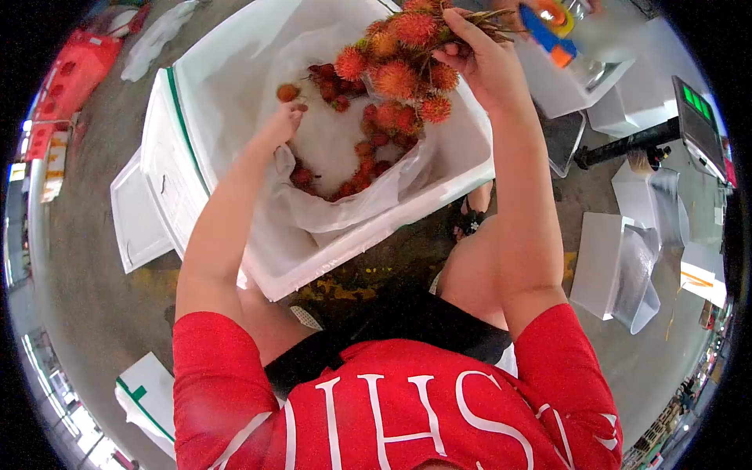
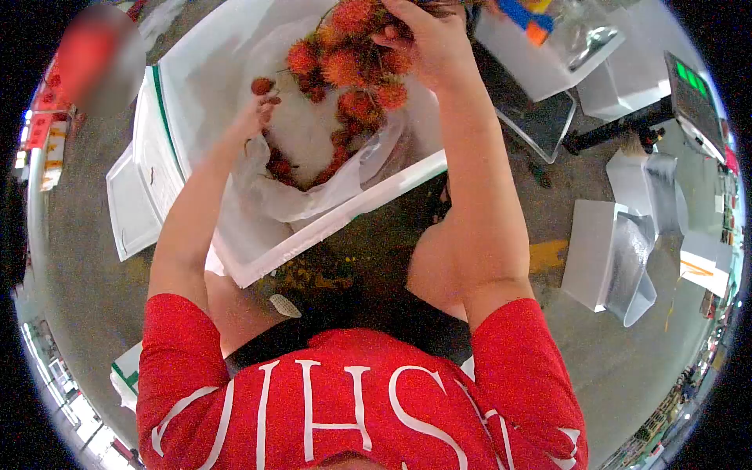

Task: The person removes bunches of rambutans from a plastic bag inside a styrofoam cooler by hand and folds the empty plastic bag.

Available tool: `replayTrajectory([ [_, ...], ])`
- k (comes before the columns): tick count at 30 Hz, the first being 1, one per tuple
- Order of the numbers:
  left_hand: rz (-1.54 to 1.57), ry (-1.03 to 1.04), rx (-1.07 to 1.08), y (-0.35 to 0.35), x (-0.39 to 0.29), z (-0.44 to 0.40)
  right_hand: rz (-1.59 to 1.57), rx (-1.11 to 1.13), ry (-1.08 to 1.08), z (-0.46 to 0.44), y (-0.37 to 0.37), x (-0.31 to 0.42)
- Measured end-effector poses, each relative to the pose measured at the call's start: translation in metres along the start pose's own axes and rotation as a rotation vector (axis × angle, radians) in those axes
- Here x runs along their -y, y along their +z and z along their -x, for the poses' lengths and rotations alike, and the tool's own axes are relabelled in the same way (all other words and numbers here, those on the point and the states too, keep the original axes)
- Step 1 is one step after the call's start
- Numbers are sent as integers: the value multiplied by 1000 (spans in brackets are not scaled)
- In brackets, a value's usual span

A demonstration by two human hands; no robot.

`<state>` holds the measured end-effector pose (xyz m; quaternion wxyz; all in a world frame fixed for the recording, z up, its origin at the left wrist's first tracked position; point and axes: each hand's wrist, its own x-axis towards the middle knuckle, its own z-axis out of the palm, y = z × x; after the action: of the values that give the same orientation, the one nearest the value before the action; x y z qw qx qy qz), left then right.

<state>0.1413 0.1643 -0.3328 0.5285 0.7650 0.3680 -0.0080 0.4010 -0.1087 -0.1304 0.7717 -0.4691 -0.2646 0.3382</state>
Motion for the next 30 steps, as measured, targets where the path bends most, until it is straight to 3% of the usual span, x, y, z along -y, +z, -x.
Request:
replayTrajectory([
  [1,-312,160,-48,-8,9,-6,4,-2,3,0,2,0],
  [2,-319,160,-49,-13,-8,9,20,-5,4,2,5,1],
  [4,-767,255,-169,-24,-74,62,75,26,44,3,10,6],
  [5,-773,257,-164,-31,-90,74,137,61,89,5,13,7],
  [7,-560,58,121,-42,-115,94,175,62,54,11,20,5],
  [9,-587,8,223,-52,-145,113,218,70,17,14,29,2],
  [14,-692,-198,464,-64,-201,135,277,182,171,24,58,-14],
  [16,-385,-6,610,-64,-206,145,364,286,215,27,66,-22],
  [17,-390,-2,609,-59,-215,152,455,317,219,32,73,-25],
  [19,-748,81,508,-39,-237,164,698,395,260,34,82,-46],
  [20,-750,80,507,-32,-240,164,744,434,277,39,89,-48],
  [22,-1470,624,264,-18,-241,165,782,539,280,44,94,-67],
  [26,-1528,575,295,-19,-268,165,584,602,374,52,101,-75],
  [28,-1367,713,228,-29,-253,155,381,511,455,52,101,-76],
  [30,-1321,689,217,-27,-259,164,351,467,419,43,96,-78],
])
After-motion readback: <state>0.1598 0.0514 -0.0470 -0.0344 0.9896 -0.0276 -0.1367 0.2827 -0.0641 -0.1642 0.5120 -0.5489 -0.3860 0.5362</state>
